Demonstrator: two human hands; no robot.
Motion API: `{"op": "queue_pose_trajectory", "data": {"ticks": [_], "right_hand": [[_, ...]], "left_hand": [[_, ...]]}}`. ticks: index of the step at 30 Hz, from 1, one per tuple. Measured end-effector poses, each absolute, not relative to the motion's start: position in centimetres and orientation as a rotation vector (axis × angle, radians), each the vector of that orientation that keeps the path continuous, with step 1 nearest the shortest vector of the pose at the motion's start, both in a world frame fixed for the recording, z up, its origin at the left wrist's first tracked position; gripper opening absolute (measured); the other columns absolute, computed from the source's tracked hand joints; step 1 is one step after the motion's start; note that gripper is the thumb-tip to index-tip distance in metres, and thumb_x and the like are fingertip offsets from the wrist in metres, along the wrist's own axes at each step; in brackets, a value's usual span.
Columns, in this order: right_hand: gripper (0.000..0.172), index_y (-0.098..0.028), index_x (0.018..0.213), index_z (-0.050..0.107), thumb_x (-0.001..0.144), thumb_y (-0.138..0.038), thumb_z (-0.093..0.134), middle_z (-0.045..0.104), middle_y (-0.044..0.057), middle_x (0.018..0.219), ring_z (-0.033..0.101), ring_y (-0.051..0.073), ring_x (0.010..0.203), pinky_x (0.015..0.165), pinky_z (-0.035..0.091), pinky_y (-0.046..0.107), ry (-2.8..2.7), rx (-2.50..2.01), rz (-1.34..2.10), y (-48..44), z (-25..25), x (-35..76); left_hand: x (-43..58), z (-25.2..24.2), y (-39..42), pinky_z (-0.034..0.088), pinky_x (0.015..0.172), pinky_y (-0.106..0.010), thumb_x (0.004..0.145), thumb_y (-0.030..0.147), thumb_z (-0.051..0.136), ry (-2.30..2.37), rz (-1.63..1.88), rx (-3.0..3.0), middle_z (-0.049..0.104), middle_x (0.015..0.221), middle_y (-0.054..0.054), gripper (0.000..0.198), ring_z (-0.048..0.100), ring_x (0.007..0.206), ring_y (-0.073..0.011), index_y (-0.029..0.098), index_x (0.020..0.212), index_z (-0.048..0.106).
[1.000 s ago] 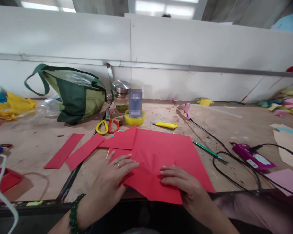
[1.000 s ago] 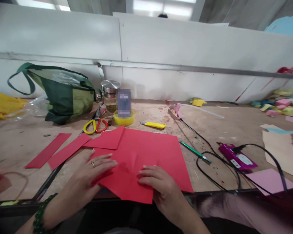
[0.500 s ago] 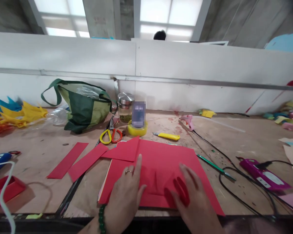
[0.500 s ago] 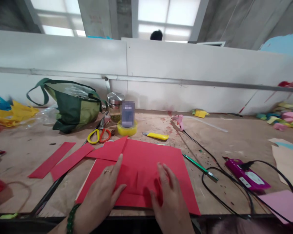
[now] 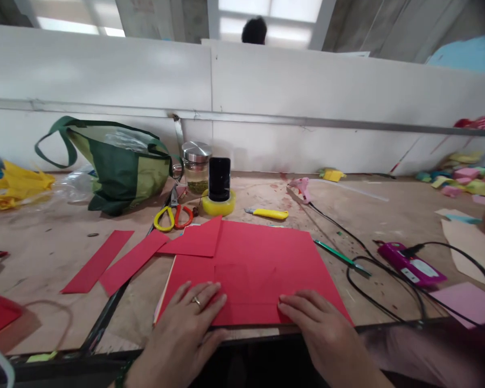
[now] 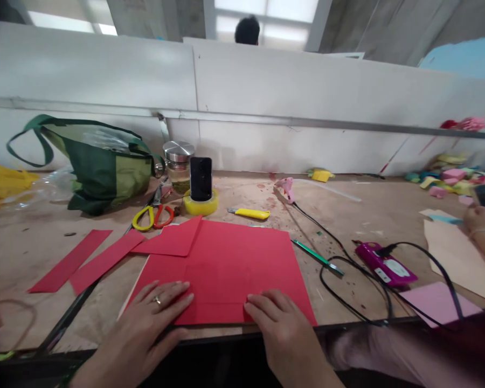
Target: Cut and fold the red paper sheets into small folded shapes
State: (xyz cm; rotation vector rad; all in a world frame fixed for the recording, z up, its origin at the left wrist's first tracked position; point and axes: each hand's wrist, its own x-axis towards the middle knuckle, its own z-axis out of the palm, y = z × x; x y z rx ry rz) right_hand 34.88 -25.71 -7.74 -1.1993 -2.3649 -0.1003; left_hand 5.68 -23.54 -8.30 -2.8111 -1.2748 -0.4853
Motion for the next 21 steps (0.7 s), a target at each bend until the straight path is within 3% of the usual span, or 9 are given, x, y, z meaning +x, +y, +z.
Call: {"op": "queue_pose_trajectory", "data": {"ticks": [3,5,8,11,14,18,21], "right_hand": [[0.035,-0.022,0.109,0.066,0.090,-0.008,0.040,0.070,0.007,0.109,0.063,0.019,0.100,0.084,0.055,0.032,-2.293,-1.385,0.211,-25.4,-6.9,34.8],[0.032,-0.021,0.122,0.059,0.093,-0.025,0.047,0.062,0.010,0.124,0.058,0.022,0.113,0.093,0.052,0.037,-2.186,-1.555,0.310,-24.6,-6.7,34.5],[0.065,-0.015,0.140,0.044,0.084,-0.045,0.061,0.048,0.016,0.142,0.044,0.029,0.130,0.107,0.040,0.048,-2.151,-1.707,0.337,-22.9,-6.7,33.8],[0.069,-0.016,0.139,0.047,0.079,-0.044,0.066,0.050,0.015,0.140,0.044,0.030,0.130,0.108,0.037,0.048,-2.227,-1.690,0.391,-21.7,-6.8,33.3],[0.065,-0.019,0.137,0.049,0.079,-0.038,0.069,0.056,0.015,0.134,0.051,0.029,0.123,0.102,0.044,0.046,-2.222,-1.593,0.396,-21.3,-6.8,33.0],[0.065,-0.020,0.136,0.048,0.075,-0.023,0.071,0.063,0.013,0.123,0.059,0.028,0.112,0.094,0.051,0.047,-2.177,-1.457,0.261,-21.2,-7.2,32.8],[0.046,-0.024,0.121,0.059,0.077,-0.016,0.067,0.062,0.010,0.125,0.057,0.027,0.116,0.096,0.050,0.048,-2.150,-1.336,0.091,-21.1,-7.4,32.7]], "left_hand": [[5.9,-7.1,-22.6,0.047,0.093,-0.050,0.095,0.038,0.046,-1.507,-0.490,-2.717,0.065,0.122,-0.009,0.030,0.061,0.108,-0.0288,0.024,0.108,0.069],[7.2,-6.2,-21.8,0.045,0.096,-0.051,0.091,0.048,0.050,-1.613,-0.433,-2.703,0.059,0.131,-0.014,0.042,0.055,0.116,-0.0325,0.021,0.121,0.063],[9.9,-5.4,-20.5,0.035,0.105,-0.054,0.077,0.061,0.064,-1.625,-0.314,-2.775,0.049,0.139,-0.022,0.082,0.043,0.129,-0.0378,0.012,0.141,0.043],[11.5,-5.1,-19.7,0.036,0.105,-0.050,0.070,0.059,0.072,-1.591,-0.255,-2.877,0.056,0.130,-0.021,0.091,0.050,0.121,-0.0358,0.010,0.141,0.042],[11.6,-4.9,-19.7,0.042,0.099,-0.046,0.074,0.045,0.075,-1.562,-0.356,-2.899,0.062,0.118,-0.015,0.075,0.056,0.111,-0.0312,0.015,0.136,0.047],[11.3,-4.8,-20.3,0.035,0.105,-0.050,0.080,0.021,0.068,-1.521,-0.533,-2.901,0.065,0.108,-0.008,0.048,0.059,0.104,-0.0255,0.022,0.125,0.054],[11.0,-5.1,-20.5,0.032,0.107,-0.051,0.084,0.013,0.059,-1.512,-0.633,-2.917,0.065,0.111,-0.006,0.026,0.059,0.106,-0.0230,0.023,0.107,0.061]]}}
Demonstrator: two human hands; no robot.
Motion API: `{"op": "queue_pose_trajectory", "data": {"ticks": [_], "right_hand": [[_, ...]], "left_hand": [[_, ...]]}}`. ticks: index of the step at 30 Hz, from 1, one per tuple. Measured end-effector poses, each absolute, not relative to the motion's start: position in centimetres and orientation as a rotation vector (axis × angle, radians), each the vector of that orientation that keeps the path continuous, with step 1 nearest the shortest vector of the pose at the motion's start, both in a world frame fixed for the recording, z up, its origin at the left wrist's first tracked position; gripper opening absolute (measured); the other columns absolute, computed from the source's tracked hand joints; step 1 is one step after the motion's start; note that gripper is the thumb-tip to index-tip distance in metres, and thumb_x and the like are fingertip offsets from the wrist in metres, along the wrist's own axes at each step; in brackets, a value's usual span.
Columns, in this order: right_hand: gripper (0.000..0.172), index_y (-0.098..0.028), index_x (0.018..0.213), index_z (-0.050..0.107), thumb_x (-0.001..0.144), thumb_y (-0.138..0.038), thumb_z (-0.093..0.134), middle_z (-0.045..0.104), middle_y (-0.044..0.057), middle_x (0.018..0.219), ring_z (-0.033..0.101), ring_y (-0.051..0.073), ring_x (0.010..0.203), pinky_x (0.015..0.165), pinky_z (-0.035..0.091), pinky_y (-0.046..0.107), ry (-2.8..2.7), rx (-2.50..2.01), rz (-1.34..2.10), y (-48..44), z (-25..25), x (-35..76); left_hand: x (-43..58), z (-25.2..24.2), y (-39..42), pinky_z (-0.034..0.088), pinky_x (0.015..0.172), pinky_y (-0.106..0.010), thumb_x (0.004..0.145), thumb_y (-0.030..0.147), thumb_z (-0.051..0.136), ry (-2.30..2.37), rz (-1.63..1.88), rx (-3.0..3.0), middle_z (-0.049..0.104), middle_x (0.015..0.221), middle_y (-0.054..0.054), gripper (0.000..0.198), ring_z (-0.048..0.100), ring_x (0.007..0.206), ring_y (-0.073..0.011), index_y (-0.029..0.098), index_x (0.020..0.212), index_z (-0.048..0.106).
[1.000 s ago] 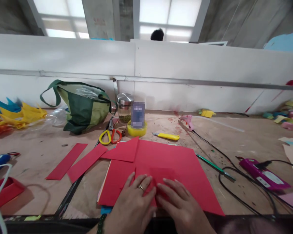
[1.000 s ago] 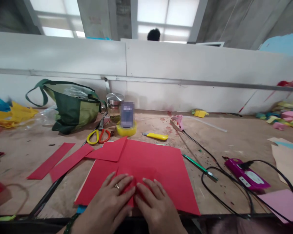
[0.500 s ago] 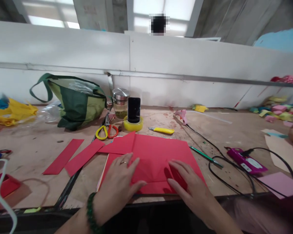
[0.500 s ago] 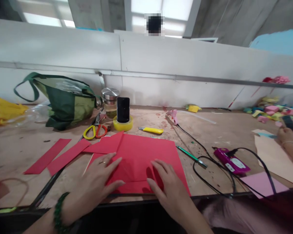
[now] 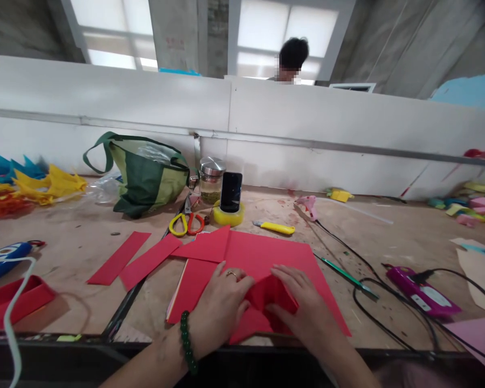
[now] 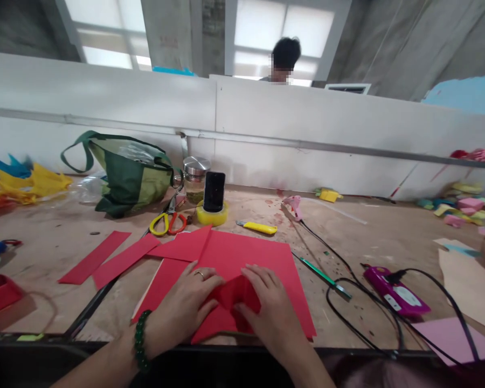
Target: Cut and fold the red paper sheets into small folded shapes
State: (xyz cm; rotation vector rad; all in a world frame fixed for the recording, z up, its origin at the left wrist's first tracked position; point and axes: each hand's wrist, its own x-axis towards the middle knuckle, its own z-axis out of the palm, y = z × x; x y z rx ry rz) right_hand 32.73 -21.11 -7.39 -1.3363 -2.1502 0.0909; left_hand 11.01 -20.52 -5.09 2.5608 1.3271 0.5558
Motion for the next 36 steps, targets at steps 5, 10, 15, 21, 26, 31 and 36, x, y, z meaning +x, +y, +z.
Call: {"op": "queue_pose_trajectory", "data": {"ticks": [5,10,15,21,26,31,36], "right_hand": [[0.030,-0.025,0.114,0.058,0.085,-0.030,0.064,0.061,0.009,0.126,0.055,0.024,0.119,0.098,0.049,0.042,-2.021,-1.244,0.113,-21.7,-6.2,32.8],[0.072,-0.026,0.135,0.047,0.071,-0.037,0.078,0.054,0.010,0.135,0.051,0.028,0.124,0.100,0.047,0.045,-2.191,-1.417,0.305,-22.1,-5.3,32.8],[0.057,-0.020,0.123,0.059,0.072,-0.035,0.078,0.062,0.011,0.120,0.059,0.026,0.111,0.092,0.051,0.041,-2.232,-1.534,0.381,-21.9,-6.0,32.3],[0.047,-0.024,0.122,0.059,0.078,-0.032,0.072,0.063,0.009,0.115,0.061,0.025,0.106,0.089,0.053,0.041,-2.069,-1.481,0.286,-22.0,-6.1,32.6],[0.065,-0.025,0.135,0.047,0.077,-0.040,0.072,0.064,0.010,0.117,0.065,0.024,0.101,0.086,0.056,0.040,-1.745,-1.424,0.538,-22.2,-5.4,32.9],[0.053,-0.027,0.135,0.047,0.085,-0.031,0.065,0.068,0.004,0.092,0.067,0.017,0.078,0.070,0.059,0.029,-1.633,-1.183,0.701,-22.5,-5.4,31.9],[0.063,-0.033,0.141,0.040,0.084,-0.034,0.067,0.047,0.010,0.143,0.047,0.030,0.129,0.099,0.049,0.046,-1.936,-1.110,0.374,-22.7,-5.0,31.8]], "left_hand": [[10.2,-4.6,-20.7,0.024,0.112,-0.050,0.092,0.010,0.044,1.268,0.891,2.617,0.060,0.126,-0.005,0.021,0.050,0.123,-0.0220,0.021,0.088,0.062],[10.5,-4.4,-21.6,0.043,0.095,-0.049,0.076,0.060,0.066,1.364,0.730,2.515,0.059,0.122,-0.014,0.062,0.054,0.111,-0.0311,0.019,0.122,0.055],[11.8,-6.4,-22.5,0.048,0.086,-0.045,0.060,0.056,0.081,1.338,0.434,2.522,0.062,0.108,-0.011,0.078,0.058,0.098,-0.0302,0.019,0.123,0.055],[11.3,-5.7,-22.2,0.048,0.081,-0.037,0.087,0.017,0.059,1.273,0.623,2.441,0.068,0.094,-0.003,0.018,0.062,0.088,-0.0220,0.023,0.104,0.061],[9.3,-4.4,-21.5,0.048,0.077,-0.034,0.092,0.017,0.053,1.248,1.180,2.457,0.071,0.092,-0.004,0.018,0.063,0.084,-0.0199,0.021,0.107,0.062],[7.7,-4.4,-20.7,0.049,0.082,-0.032,0.091,0.010,0.051,1.157,1.402,2.495,0.073,0.096,-0.005,0.025,0.066,0.089,-0.0170,0.021,0.108,0.065],[6.7,-3.6,-20.7,0.037,0.107,-0.049,0.090,0.008,0.050,1.113,1.445,2.491,0.038,0.150,-0.009,0.034,0.039,0.135,-0.0270,0.026,0.113,0.068]]}}
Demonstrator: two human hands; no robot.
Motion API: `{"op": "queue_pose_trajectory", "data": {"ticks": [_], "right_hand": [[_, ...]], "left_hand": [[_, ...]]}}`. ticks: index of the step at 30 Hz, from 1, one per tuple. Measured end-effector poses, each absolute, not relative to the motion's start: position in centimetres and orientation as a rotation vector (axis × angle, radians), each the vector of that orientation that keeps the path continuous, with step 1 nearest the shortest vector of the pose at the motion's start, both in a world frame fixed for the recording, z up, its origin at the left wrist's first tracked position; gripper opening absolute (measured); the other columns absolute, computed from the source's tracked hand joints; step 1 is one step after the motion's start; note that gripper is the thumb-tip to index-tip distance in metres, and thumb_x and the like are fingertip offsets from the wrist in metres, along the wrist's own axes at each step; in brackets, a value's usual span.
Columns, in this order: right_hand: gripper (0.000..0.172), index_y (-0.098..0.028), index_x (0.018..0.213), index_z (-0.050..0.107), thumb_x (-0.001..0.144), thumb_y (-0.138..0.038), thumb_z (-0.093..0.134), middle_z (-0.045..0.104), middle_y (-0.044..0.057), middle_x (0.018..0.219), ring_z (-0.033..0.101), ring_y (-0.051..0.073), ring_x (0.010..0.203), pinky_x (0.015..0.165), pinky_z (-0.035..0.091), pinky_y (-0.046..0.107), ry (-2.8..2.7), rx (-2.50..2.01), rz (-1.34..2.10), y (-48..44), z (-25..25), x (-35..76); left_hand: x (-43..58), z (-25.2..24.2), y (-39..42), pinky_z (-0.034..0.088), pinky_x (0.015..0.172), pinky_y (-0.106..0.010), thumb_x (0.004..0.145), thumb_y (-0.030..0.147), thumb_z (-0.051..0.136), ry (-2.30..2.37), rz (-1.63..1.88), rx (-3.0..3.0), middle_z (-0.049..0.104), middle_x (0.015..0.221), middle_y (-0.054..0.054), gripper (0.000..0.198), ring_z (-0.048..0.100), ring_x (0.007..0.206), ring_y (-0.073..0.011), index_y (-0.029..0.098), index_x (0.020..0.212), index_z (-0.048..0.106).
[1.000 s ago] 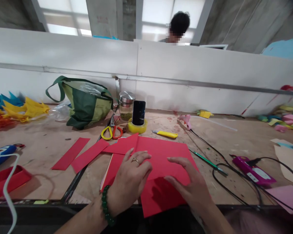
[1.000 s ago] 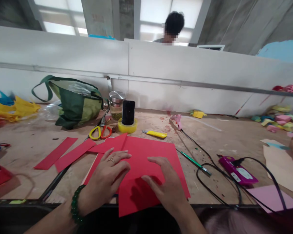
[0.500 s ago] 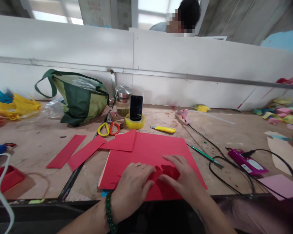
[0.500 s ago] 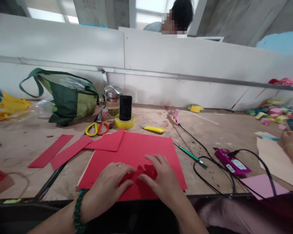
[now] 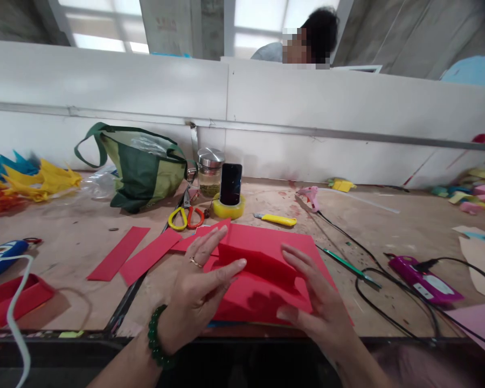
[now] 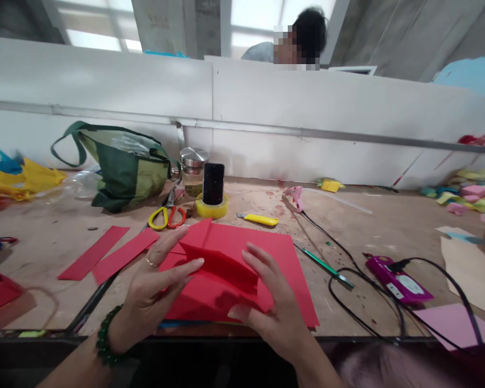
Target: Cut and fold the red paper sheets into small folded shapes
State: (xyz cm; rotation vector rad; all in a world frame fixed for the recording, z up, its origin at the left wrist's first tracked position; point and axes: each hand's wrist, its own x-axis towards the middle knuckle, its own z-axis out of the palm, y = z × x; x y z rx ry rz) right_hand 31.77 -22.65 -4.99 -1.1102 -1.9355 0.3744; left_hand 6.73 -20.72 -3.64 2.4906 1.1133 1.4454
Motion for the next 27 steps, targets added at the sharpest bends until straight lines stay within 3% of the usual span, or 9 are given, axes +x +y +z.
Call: {"op": "queue_pose_trajectory", "data": {"ticks": [4,6,10,12,14,17,20,23,27], "right_hand": [[0.088,-0.028,0.153,0.009,0.085,-0.026,0.063,0.017,0.013,0.158,0.024,0.036,0.142,0.108,0.034,0.058,-2.004,-1.056,-0.190,-22.9,-4.7,32.1],[0.082,-0.027,0.153,0.014,0.084,-0.016,0.058,0.013,0.011,0.159,0.023,0.036,0.142,0.111,0.028,0.059,-2.100,-1.020,-0.412,-23.0,-4.9,32.2],[0.055,-0.026,0.126,0.059,0.077,-0.004,0.051,0.040,0.009,0.150,0.033,0.029,0.139,0.113,0.026,0.053,-2.408,-0.997,-0.536,-22.5,-5.8,32.0],[0.045,-0.023,0.108,0.069,0.074,-0.003,0.049,0.053,0.010,0.140,0.041,0.029,0.134,0.110,0.031,0.052,-2.456,-1.072,-0.443,-22.0,-6.2,31.7],[0.038,-0.023,0.098,0.071,0.073,-0.004,0.050,0.056,0.011,0.137,0.044,0.030,0.132,0.106,0.035,0.053,-2.451,-1.167,-0.362,-21.6,-6.3,31.3],[0.031,-0.024,0.098,0.071,0.079,-0.008,0.052,0.050,0.011,0.142,0.042,0.031,0.134,0.106,0.034,0.056,-2.439,-1.189,-0.360,-21.6,-6.1,30.7],[0.030,-0.021,0.100,0.068,0.081,-0.008,0.049,0.057,0.010,0.136,0.047,0.028,0.130,0.106,0.037,0.052,-2.507,-1.145,-0.264,-21.7,-6.1,30.5],[0.038,-0.018,0.109,0.065,0.077,-0.006,0.047,0.065,0.011,0.125,0.058,0.026,0.119,0.100,0.046,0.048,-2.535,-1.209,-0.121,-21.6,-6.4,30.8],[0.045,-0.014,0.123,0.058,0.081,-0.005,0.045,0.061,0.015,0.129,0.056,0.029,0.120,0.098,0.046,0.052,-2.493,-1.205,-0.224,-22.2,-6.4,30.6]], "left_hand": [[6.1,-3.3,-21.1,0.028,0.112,-0.054,0.086,0.003,0.048,1.028,1.317,2.516,0.023,0.157,0.000,0.041,0.023,0.143,-0.0287,0.031,0.103,0.073],[5.9,-3.6,-21.0,0.024,0.113,-0.056,0.079,-0.003,0.048,1.037,1.169,2.545,0.023,0.157,0.003,0.049,0.021,0.144,-0.0280,0.033,0.100,0.074],[5.5,-4.5,-20.7,0.020,0.111,-0.062,0.065,-0.006,0.048,1.189,0.717,2.513,0.026,0.156,0.001,0.054,0.022,0.144,-0.0295,0.032,0.092,0.074],[5.4,-5.0,-20.7,0.022,0.108,-0.066,0.066,-0.003,0.050,1.267,0.562,2.493,0.028,0.156,-0.002,0.047,0.024,0.143,-0.0316,0.030,0.089,0.074],[5.3,-5.4,-20.7,0.024,0.106,-0.067,0.069,-0.001,0.050,1.365,0.523,2.510,0.031,0.155,-0.004,0.045,0.026,0.142,-0.0333,0.030,0.092,0.074],[5.4,-6.0,-21.1,0.021,0.107,-0.068,0.072,-0.001,0.047,1.542,0.576,2.591,0.030,0.155,-0.008,0.055,0.024,0.142,-0.0342,0.029,0.114,0.067],[5.4,-6.4,-21.7,0.023,0.110,-0.062,0.078,0.002,0.042,1.438,0.473,2.657,0.039,0.150,-0.011,0.059,0.033,0.139,-0.0289,0.022,0.132,0.053],[5.5,-6.6,-22.3,0.032,0.110,-0.054,0.085,0.010,0.039,1.325,0.355,2.623,0.047,0.145,-0.009,0.055,0.043,0.132,-0.0246,0.020,0.138,0.046],[6.2,-6.7,-22.9,0.040,0.102,-0.052,0.089,0.027,0.049,1.384,0.388,2.628,0.054,0.137,-0.012,0.047,0.049,0.121,-0.0306,0.017,0.136,0.050]]}}
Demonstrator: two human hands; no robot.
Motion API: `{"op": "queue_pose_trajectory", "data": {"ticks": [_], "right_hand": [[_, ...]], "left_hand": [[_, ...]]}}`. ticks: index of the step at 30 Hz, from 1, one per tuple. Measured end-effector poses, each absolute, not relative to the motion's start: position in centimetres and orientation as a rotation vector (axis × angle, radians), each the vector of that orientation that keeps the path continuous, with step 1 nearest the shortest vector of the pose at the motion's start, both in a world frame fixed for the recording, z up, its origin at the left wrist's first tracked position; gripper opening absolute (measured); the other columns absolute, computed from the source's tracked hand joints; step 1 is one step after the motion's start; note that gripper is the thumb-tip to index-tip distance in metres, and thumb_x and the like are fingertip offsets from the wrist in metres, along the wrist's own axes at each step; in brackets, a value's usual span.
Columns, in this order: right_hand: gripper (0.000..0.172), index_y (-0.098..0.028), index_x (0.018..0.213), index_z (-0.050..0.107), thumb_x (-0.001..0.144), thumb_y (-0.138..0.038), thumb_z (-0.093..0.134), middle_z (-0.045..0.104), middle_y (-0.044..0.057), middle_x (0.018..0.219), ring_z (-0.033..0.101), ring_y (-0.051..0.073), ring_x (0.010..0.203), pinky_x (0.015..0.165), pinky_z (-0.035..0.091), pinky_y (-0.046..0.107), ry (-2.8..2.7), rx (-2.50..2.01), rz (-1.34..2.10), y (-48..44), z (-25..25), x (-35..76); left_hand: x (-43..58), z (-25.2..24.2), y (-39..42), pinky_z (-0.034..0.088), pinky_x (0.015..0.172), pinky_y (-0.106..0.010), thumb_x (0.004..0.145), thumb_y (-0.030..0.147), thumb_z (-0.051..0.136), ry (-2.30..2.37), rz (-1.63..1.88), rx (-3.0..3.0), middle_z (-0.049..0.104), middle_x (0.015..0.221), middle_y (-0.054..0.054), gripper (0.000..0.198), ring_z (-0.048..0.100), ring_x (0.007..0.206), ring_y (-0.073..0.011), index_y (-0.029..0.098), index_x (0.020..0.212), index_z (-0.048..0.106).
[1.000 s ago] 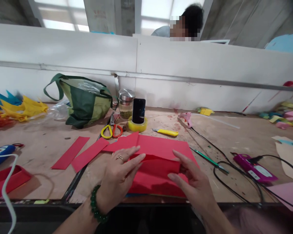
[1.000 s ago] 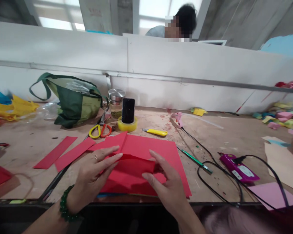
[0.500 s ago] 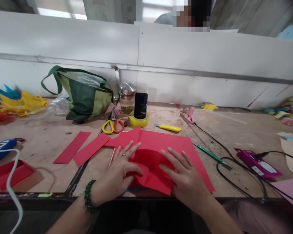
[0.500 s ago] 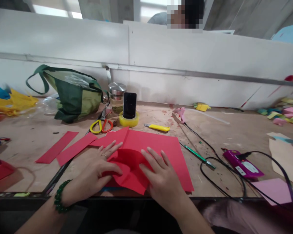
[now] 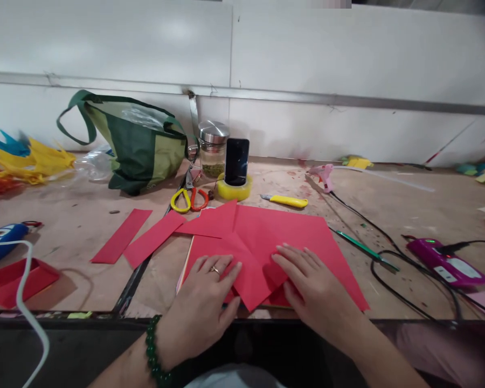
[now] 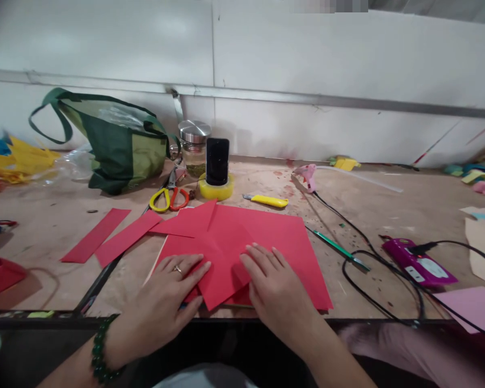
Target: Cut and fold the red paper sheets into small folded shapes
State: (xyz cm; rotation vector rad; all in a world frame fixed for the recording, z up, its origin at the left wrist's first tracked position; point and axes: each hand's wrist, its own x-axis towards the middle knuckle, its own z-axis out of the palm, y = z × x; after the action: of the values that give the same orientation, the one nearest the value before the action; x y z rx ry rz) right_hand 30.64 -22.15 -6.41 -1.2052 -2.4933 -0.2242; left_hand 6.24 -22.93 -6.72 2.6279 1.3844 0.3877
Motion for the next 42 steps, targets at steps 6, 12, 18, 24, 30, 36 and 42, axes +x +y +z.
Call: {"op": "queue_pose_trajectory", "data": {"ticks": [6,12,18,24,30,36,42], "right_hand": [[0.025,-0.017,0.106,0.066,0.091,-0.009,0.048,0.073,0.008,0.106,0.065,0.021,0.101,0.093,0.051,0.039,-2.531,-0.904,0.092,-22.8,-6.0,29.0],[0.012,-0.022,0.096,0.068,0.085,-0.020,0.066,0.070,0.005,0.106,0.063,0.017,0.101,0.087,0.052,0.030,-2.345,-1.070,0.768,-20.9,-5.7,30.4],[0.011,-0.023,0.082,0.069,0.089,-0.027,0.061,0.067,0.003,0.100,0.063,0.016,0.096,0.084,0.050,0.027,-2.076,-1.327,0.968,-21.0,-5.4,29.5],[0.018,-0.021,0.072,0.064,0.088,-0.029,0.061,0.061,0.003,0.089,0.062,0.016,0.083,0.073,0.048,0.027,-1.915,-1.499,0.799,-20.8,-6.6,28.4],[0.018,-0.021,0.072,0.063,0.087,-0.029,0.061,0.061,0.002,0.084,0.061,0.016,0.078,0.070,0.047,0.027,-1.936,-1.547,0.690,-20.4,-7.0,27.8],[0.017,-0.021,0.074,0.062,0.088,-0.030,0.061,0.060,0.001,0.082,0.060,0.016,0.077,0.069,0.046,0.028,-1.941,-1.561,0.643,-20.5,-7.4,27.8],[0.018,-0.022,0.074,0.062,0.089,-0.031,0.061,0.059,0.001,0.083,0.059,0.016,0.077,0.069,0.045,0.028,-1.933,-1.575,0.632,-20.5,-7.5,27.7]], "left_hand": [[6.5,-7.4,-23.7,0.047,0.094,-0.051,0.087,0.033,0.058,1.325,0.456,2.642,0.058,0.128,-0.013,0.051,0.052,0.111,-0.0313,0.014,0.134,0.050],[4.9,-8.9,-23.9,0.045,0.102,-0.046,0.091,0.027,0.054,1.227,0.560,2.623,0.053,0.137,-0.009,0.047,0.047,0.124,-0.0265,0.017,0.136,0.046],[4.5,-8.9,-23.7,0.052,0.096,-0.044,0.088,0.024,0.055,1.197,0.622,2.587,0.057,0.130,-0.011,0.044,0.052,0.119,-0.0261,0.017,0.132,0.051],[4.5,-9.0,-23.4,0.055,0.094,-0.040,0.086,0.019,0.054,1.151,0.802,2.620,0.062,0.124,-0.012,0.040,0.057,0.114,-0.0250,0.013,0.126,0.055],[4.7,-9.1,-23.4,0.056,0.091,-0.040,0.086,0.017,0.052,1.167,0.854,2.649,0.064,0.120,-0.013,0.044,0.060,0.111,-0.0248,0.011,0.130,0.053],[4.7,-9.2,-23.3,0.057,0.089,-0.042,0.085,0.014,0.051,1.172,0.821,2.682,0.065,0.118,-0.012,0.044,0.060,0.109,-0.0258,0.015,0.129,0.056],[4.9,-9.0,-23.3,0.058,0.088,-0.041,0.084,0.011,0.050,1.176,0.862,2.678,0.067,0.116,-0.011,0.042,0.061,0.107,-0.0252,0.014,0.124,0.060]]}}
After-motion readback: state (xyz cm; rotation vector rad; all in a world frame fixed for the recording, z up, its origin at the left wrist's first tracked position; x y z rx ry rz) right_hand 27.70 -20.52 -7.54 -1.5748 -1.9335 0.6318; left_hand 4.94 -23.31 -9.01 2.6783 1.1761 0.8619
